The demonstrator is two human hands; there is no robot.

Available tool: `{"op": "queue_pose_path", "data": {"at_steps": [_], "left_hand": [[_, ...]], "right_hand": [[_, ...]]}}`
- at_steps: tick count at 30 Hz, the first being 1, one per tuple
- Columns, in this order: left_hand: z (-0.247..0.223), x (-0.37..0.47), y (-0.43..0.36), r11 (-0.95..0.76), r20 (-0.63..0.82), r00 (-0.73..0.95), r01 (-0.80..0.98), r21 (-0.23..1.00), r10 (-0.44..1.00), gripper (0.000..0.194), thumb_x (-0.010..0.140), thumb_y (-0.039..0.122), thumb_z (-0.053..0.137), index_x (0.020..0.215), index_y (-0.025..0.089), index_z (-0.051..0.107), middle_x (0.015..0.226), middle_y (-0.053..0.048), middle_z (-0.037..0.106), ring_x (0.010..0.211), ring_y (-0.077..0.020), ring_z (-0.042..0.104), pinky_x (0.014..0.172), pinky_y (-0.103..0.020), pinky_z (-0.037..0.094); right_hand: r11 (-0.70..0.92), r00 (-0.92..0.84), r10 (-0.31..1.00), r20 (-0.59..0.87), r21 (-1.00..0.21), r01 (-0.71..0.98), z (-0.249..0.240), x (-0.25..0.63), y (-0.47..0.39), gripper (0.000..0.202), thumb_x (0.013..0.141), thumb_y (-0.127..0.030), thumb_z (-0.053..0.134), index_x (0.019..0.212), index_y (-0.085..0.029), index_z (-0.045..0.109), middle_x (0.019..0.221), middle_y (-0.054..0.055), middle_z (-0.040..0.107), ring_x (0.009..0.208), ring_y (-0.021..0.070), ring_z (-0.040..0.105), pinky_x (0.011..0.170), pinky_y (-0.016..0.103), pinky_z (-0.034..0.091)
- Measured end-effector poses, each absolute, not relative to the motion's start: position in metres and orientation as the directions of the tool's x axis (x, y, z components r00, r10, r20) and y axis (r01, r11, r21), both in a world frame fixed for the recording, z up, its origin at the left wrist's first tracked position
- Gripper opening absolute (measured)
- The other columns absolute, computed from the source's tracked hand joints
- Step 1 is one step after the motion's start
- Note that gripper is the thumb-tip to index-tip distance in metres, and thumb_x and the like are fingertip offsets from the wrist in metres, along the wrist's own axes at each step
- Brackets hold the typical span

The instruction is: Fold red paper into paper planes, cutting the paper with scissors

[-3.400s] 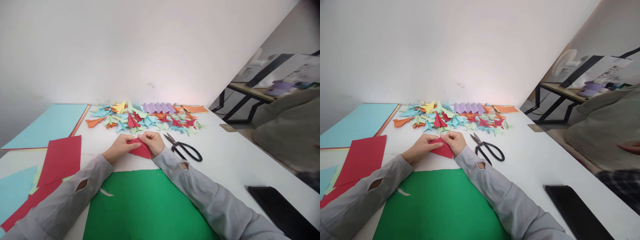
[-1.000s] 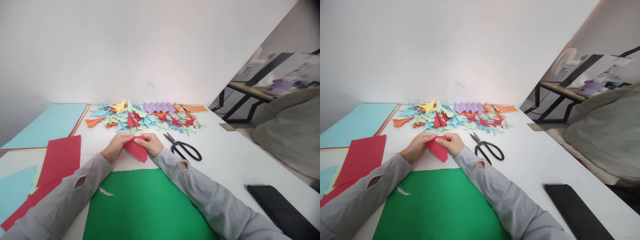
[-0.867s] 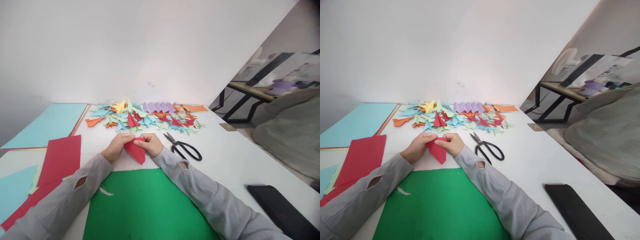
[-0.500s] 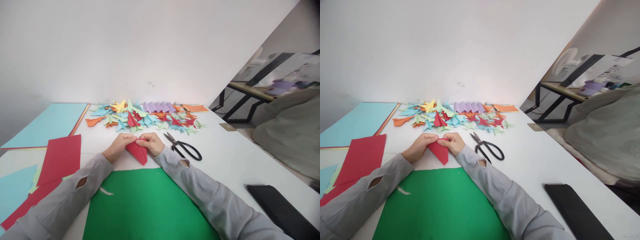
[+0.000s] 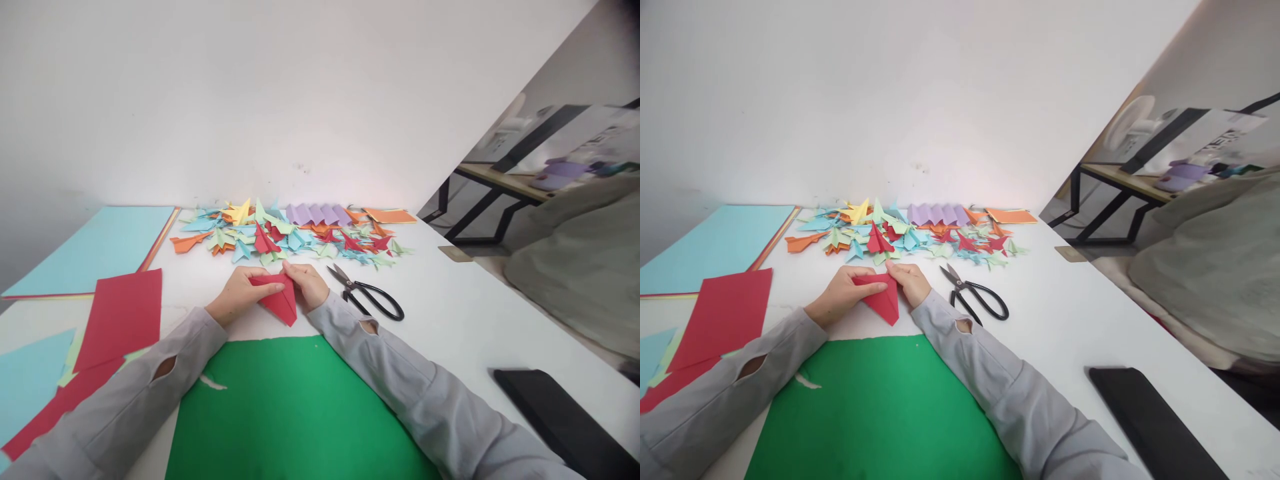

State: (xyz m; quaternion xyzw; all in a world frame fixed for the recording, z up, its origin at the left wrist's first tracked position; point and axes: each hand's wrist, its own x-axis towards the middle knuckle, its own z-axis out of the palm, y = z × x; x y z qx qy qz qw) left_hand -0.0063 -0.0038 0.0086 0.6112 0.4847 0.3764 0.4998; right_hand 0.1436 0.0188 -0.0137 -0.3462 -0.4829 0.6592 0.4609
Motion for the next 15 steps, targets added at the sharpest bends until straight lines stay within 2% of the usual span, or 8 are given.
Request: {"op": "queue_pose_path", "data": {"at_steps": [4,10,15], "left_hand": [[0.0086,-0.0067,-0.0036,-0.022,-0.023,0.219,0.205,0.979,0.975,0.032,0.061,0.043,0.072,0.066,0.013,0.064,0.064,-0.001,0.060,0.061,-0.0132,0.051,0.057,-0.024,0.037],[0.0075,-0.0063,-0.0040,-0.060,-0.014,0.245,0.291,0.955,0.969,0.033,0.065,0.044,0.069,0.069,0.011,0.068,0.064,-0.002,0.061,0.061,-0.0143,0.052,0.056,-0.025,0.038],[0.0066,-0.0063,-0.0031,-0.089,0.011,0.260,0.288,0.954,0.965,0.033,0.065,0.044,0.069,0.065,0.012,0.065,0.060,0.000,0.058,0.058,-0.0125,0.049,0.055,-0.024,0.035]], "right_hand": [[-0.088,-0.316,0.949,0.007,-0.954,-0.286,-0.0145,0.1432,0.0186,0.049,0.060,-0.062,0.067,0.050,-0.016,0.057,0.047,-0.001,0.054,0.047,0.0108,0.047,0.051,0.026,0.035],[-0.037,-0.285,0.958,0.033,-0.971,-0.238,-0.0155,0.1420,0.0147,0.046,0.060,-0.055,0.071,0.045,-0.016,0.052,0.040,-0.005,0.045,0.039,0.0067,0.034,0.041,0.023,0.023],[-0.035,-0.245,0.969,0.026,-0.970,-0.241,-0.0170,0.1418,0.0156,0.047,0.060,-0.056,0.071,0.043,-0.016,0.051,0.039,-0.005,0.044,0.038,0.0063,0.033,0.040,0.023,0.022]]}}
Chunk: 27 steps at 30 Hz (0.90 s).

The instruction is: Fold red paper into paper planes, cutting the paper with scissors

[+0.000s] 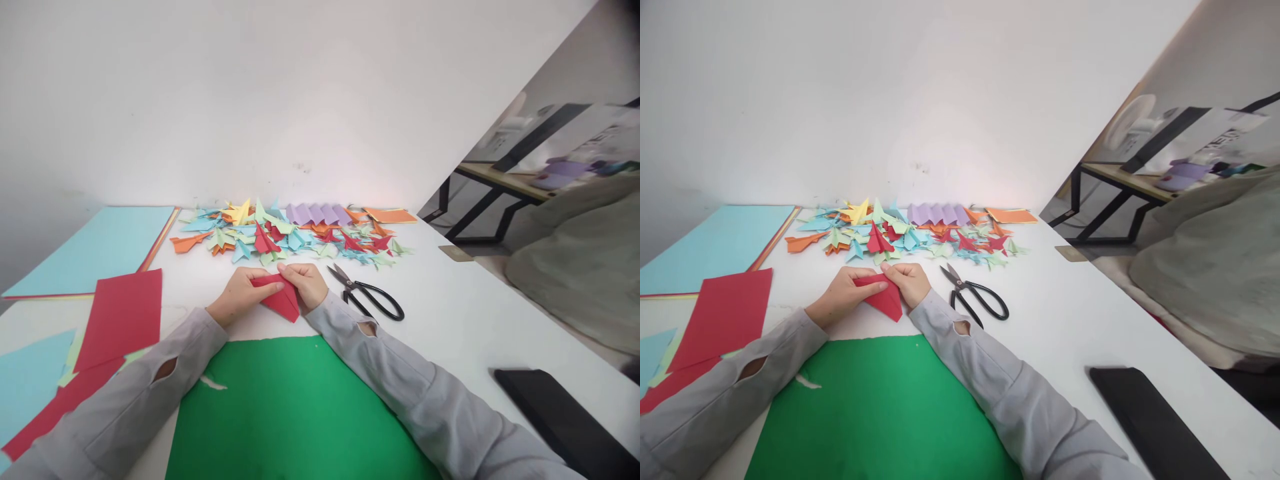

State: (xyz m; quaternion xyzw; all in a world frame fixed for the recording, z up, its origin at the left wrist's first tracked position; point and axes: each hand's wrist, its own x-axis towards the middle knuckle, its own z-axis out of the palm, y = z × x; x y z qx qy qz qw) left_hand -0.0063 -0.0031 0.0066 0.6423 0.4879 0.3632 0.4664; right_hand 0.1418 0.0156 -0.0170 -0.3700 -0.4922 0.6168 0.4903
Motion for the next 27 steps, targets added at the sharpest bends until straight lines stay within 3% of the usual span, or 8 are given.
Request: {"op": "queue_pose_path", "data": {"at_steps": [6,11,14,19,27], "left_hand": [[0.0065,-0.0065,-0.0024,-0.087,-0.004,0.296,0.293,0.952,0.955,0.036,0.065,0.046,0.068,0.056,0.013,0.058,0.053,0.003,0.048,0.053,-0.0099,0.040,0.051,-0.023,0.030],[0.0070,-0.0064,-0.0023,-0.062,-0.015,0.296,0.249,0.967,0.955,0.035,0.063,0.047,0.069,0.059,0.013,0.059,0.055,0.002,0.050,0.055,-0.0104,0.042,0.053,-0.023,0.031],[0.0066,-0.0066,-0.0025,-0.042,-0.031,0.285,0.244,0.969,0.958,0.036,0.063,0.046,0.070,0.058,0.013,0.059,0.054,0.003,0.050,0.054,-0.0099,0.041,0.052,-0.023,0.030],[0.0063,-0.0068,-0.0021,-0.037,-0.031,0.270,0.245,0.969,0.962,0.036,0.063,0.047,0.070,0.060,0.012,0.060,0.055,0.003,0.050,0.054,-0.0101,0.042,0.053,-0.023,0.030],[0.0057,-0.0071,-0.0018,0.002,-0.042,0.246,0.160,0.987,0.968,0.032,0.062,0.044,0.071,0.061,0.013,0.062,0.060,0.001,0.057,0.056,-0.0111,0.047,0.053,-0.023,0.033]], "right_hand": [[-0.001,-0.260,0.965,0.045,-0.985,-0.173,-0.0180,0.1429,0.0165,0.051,0.062,-0.061,0.067,0.044,-0.016,0.050,0.039,-0.005,0.044,0.039,0.0062,0.032,0.040,0.023,0.021],[0.022,-0.195,0.979,0.054,-0.986,-0.162,-0.0223,0.1417,0.0200,0.055,0.066,-0.064,0.061,0.043,-0.017,0.046,0.039,-0.005,0.041,0.039,0.0064,0.032,0.041,0.024,0.021],[-0.003,-0.157,0.987,0.026,-0.984,-0.180,-0.0240,0.1416,0.0218,0.056,0.068,-0.067,0.056,0.046,-0.016,0.052,0.040,-0.004,0.044,0.040,0.0081,0.037,0.042,0.024,0.025],[-0.022,-0.251,0.968,0.032,-0.977,-0.210,-0.0233,0.1419,0.0197,0.051,0.063,-0.061,0.066,0.044,-0.016,0.050,0.040,-0.004,0.045,0.039,0.0070,0.035,0.042,0.024,0.024],[-0.030,-0.167,0.986,0.027,-0.944,-0.329,-0.0225,0.1391,0.0213,0.053,0.065,-0.065,0.061,0.046,-0.016,0.052,0.043,-0.002,0.050,0.042,0.0086,0.042,0.045,0.024,0.030]]}}
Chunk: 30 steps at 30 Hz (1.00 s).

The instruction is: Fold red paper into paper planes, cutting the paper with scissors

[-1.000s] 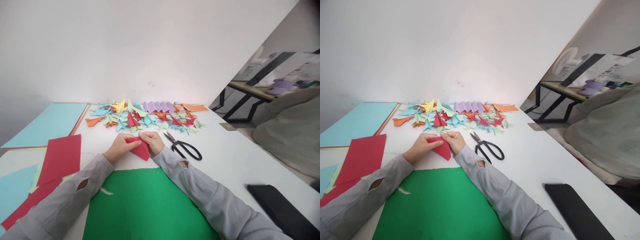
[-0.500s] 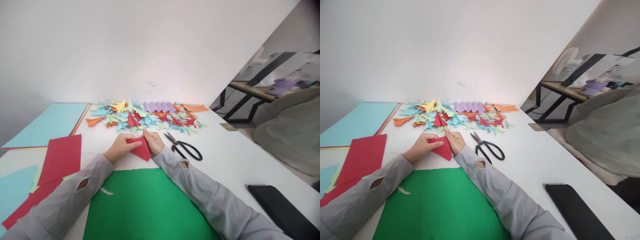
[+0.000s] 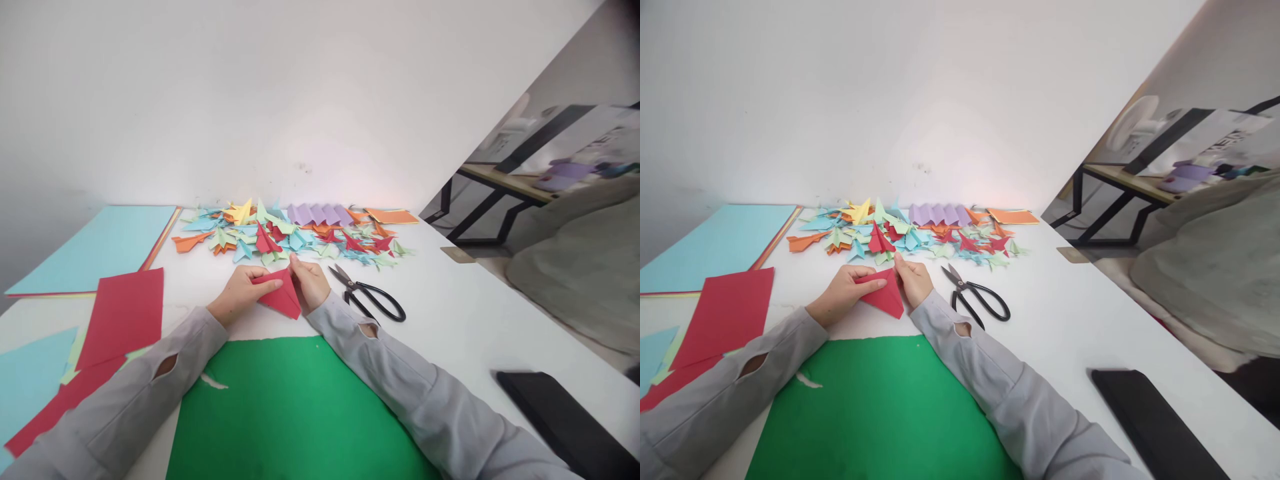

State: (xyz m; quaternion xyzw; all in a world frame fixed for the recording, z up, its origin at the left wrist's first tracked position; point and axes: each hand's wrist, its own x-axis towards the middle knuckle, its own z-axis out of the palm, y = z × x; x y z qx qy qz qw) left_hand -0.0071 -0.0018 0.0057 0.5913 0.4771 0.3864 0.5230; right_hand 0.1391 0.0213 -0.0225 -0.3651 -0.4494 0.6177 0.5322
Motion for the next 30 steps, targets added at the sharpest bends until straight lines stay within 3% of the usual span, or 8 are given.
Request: {"op": "queue_pose_path", "data": {"at_steps": [6,12,22,30], "left_hand": [[0.0063,-0.0076,-0.0017,-0.012,-0.052,0.300,0.208,0.978,0.952,0.032,0.065,0.044,0.069,0.068,0.012,0.066,0.062,-0.001,0.060,0.059,-0.0128,0.050,0.055,-0.024,0.035],[0.0069,-0.0096,-0.0008,-0.057,-0.015,0.324,0.211,0.976,0.946,0.030,0.066,0.042,0.069,0.069,0.012,0.068,0.067,-0.002,0.063,0.064,-0.0148,0.053,0.059,-0.025,0.039],[0.0082,-0.0129,0.0009,-0.036,-0.022,0.383,0.144,0.989,0.923,0.025,0.065,0.037,0.071,0.073,0.014,0.071,0.072,-0.004,0.068,0.070,-0.0176,0.059,0.067,-0.028,0.043],[0.0060,-0.0158,0.0024,0.000,-0.028,0.440,0.064,0.998,0.898,0.024,0.067,0.036,0.071,0.076,0.014,0.072,0.075,-0.004,0.069,0.072,-0.0168,0.059,0.070,-0.028,0.043]], "right_hand": [[0.062,-0.166,0.982,0.095,-0.979,-0.196,-0.0263,0.1420,0.0234,0.048,0.063,-0.056,0.068,0.045,-0.017,0.048,0.040,-0.006,0.043,0.039,0.0063,0.033,0.042,0.023,0.024],[0.136,-0.129,0.981,0.148,-0.986,-0.092,-0.0231,0.1411,0.0206,0.051,0.064,-0.060,0.064,0.044,-0.017,0.046,0.041,-0.006,0.039,0.041,0.0058,0.028,0.042,0.023,0.021],[0.203,-0.261,0.946,0.190,-0.979,0.020,-0.0190,0.1424,0.0158,0.054,0.067,-0.060,0.062,0.042,-0.017,0.041,0.040,-0.007,0.032,0.043,0.0055,0.024,0.042,0.023,0.017],[0.110,-0.323,0.937,0.131,-0.990,-0.083,-0.0188,0.1422,0.0174,0.054,0.066,-0.065,0.059,0.046,-0.016,0.050,0.043,-0.004,0.043,0.043,0.0067,0.032,0.043,0.024,0.023]]}}
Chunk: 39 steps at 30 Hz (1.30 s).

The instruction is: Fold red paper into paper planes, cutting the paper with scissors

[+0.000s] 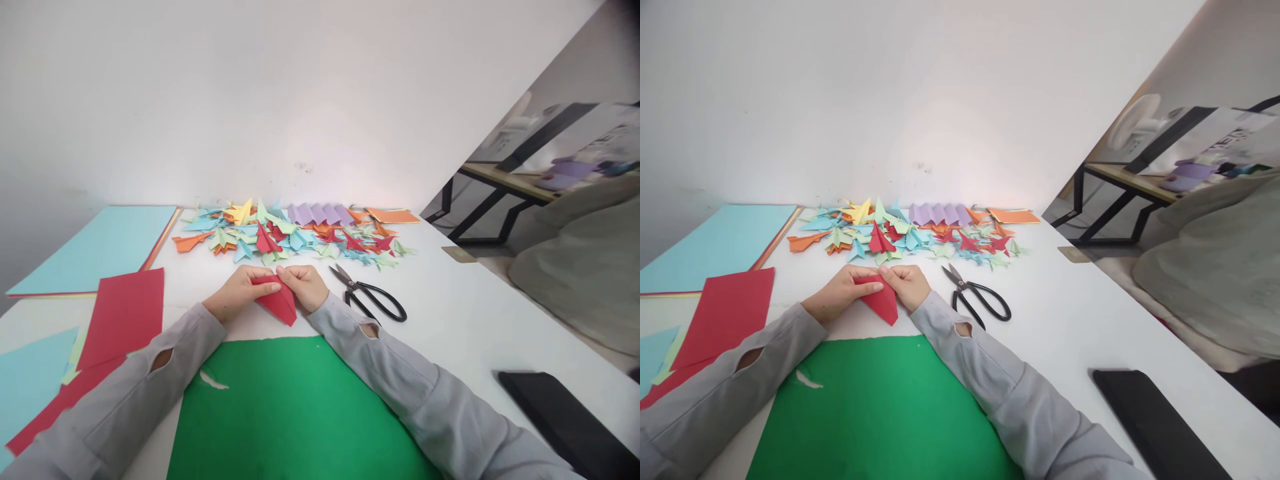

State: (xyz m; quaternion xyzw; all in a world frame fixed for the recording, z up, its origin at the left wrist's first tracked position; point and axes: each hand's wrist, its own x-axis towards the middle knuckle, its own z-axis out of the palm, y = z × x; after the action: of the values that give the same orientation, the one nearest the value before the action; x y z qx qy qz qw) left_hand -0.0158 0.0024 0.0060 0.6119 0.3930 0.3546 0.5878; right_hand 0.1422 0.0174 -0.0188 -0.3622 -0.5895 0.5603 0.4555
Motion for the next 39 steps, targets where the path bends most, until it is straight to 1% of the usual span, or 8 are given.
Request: {"op": "queue_pose_path", "data": {"at_steps": [4,10,16,22,29,32,35,39], "left_hand": [[0.004,-0.012,0.001,0.019,-0.010,0.336,-0.025,1.000,0.942,0.024,0.065,0.035,0.073,0.078,0.014,0.073,0.070,-0.003,0.069,0.070,-0.0163,0.059,0.067,-0.027,0.043],[0.003,-0.009,0.003,0.172,-0.133,0.236,-0.152,0.973,0.963,0.024,0.059,0.034,0.076,0.072,0.014,0.073,0.062,-0.003,0.067,0.063,-0.0154,0.058,0.063,-0.026,0.042],[0.000,-0.011,0.007,0.120,-0.085,0.210,-0.159,0.980,0.974,0.023,0.064,0.038,0.072,0.063,0.014,0.069,0.061,-0.002,0.065,0.059,-0.0131,0.053,0.058,-0.025,0.039],[0.001,-0.008,0.005,0.082,-0.056,0.211,-0.117,0.990,0.976,0.025,0.065,0.040,0.072,0.067,0.014,0.071,0.060,-0.001,0.065,0.058,-0.0124,0.052,0.058,-0.024,0.038],[0.002,-0.007,0.005,0.076,-0.052,0.192,-0.119,0.990,0.980,0.028,0.064,0.041,0.072,0.065,0.013,0.069,0.061,-0.002,0.065,0.060,-0.0133,0.054,0.059,-0.025,0.040],[0.004,-0.007,0.005,0.088,-0.062,0.138,-0.193,0.977,0.988,0.029,0.062,0.041,0.074,0.067,0.013,0.070,0.062,-0.003,0.065,0.062,-0.0145,0.056,0.061,-0.026,0.043],[0.005,-0.007,0.005,0.118,-0.090,0.114,-0.264,0.957,0.989,0.029,0.060,0.040,0.075,0.070,0.013,0.070,0.061,-0.003,0.065,0.060,-0.0145,0.057,0.061,-0.027,0.044],[0.004,-0.008,0.005,0.088,-0.073,0.081,-0.204,0.975,0.994,0.027,0.057,0.036,0.078,0.066,0.013,0.070,0.063,-0.003,0.066,0.059,-0.0135,0.056,0.058,-0.026,0.042]], "right_hand": [[0.080,-0.318,0.941,0.116,-0.989,-0.124,-0.023,0.143,0.019,0.051,0.066,-0.061,0.063,0.047,-0.016,0.050,0.043,-0.004,0.044,0.043,0.0067,0.033,0.042,0.023,0.024],[0.105,-0.348,0.930,0.118,-0.993,-0.058,-0.021,0.143,0.018,0.048,0.064,-0.060,0.065,0.051,-0.015,0.054,0.046,-0.005,0.046,0.044,0.0059,0.033,0.044,0.022,0.024],[0.091,-0.397,0.915,0.080,-0.996,0.008,-0.012,0.141,0.013,0.050,0.061,-0.063,0.064,0.056,-0.013,0.061,0.048,-0.003,0.052,0.046,0.0074,0.038,0.046,0.023,0.029],[0.108,-0.358,0.931,0.076,-0.992,0.070,-0.017,0.143,0.015,0.045,0.062,-0.055,0.068,0.052,-0.012,0.059,0.044,-0.004,0.047,0.043,0.0062,0.033,0.044,0.023,0.025],[0.111,-0.358,0.929,0.088,-0.993,0.045,-0.015,0.142,0.015,0.043,0.058,-0.054,0.071,0.054,-0.012,0.062,0.045,-0.004,0.050,0.043,0.0063,0.035,0.044,0.022,0.027],[0.111,-0.353,0.931,0.089,-0.993,0.041,-0.013,0.142,0.014,0.047,0.063,-0.059,0.065,0.051,-0.013,0.060,0.044,-0.003,0.051,0.041,0.0065,0.036,0.043,0.022,0.026],[0.112,-0.353,0.933,0.070,-0.989,0.099,-0.013,0.142,0.013,0.052,0.067,-0.061,0.059,0.046,-0.014,0.057,0.040,-0.002,0.049,0.039,0.0064,0.035,0.041,0.022,0.024],[0.148,-0.366,0.926,0.095,-0.982,0.117,-0.014,0.143,0.013,0.052,0.067,-0.061,0.060,0.042,-0.016,0.051,0.037,-0.004,0.042,0.038,0.0056,0.029,0.039,0.023,0.020]]}}
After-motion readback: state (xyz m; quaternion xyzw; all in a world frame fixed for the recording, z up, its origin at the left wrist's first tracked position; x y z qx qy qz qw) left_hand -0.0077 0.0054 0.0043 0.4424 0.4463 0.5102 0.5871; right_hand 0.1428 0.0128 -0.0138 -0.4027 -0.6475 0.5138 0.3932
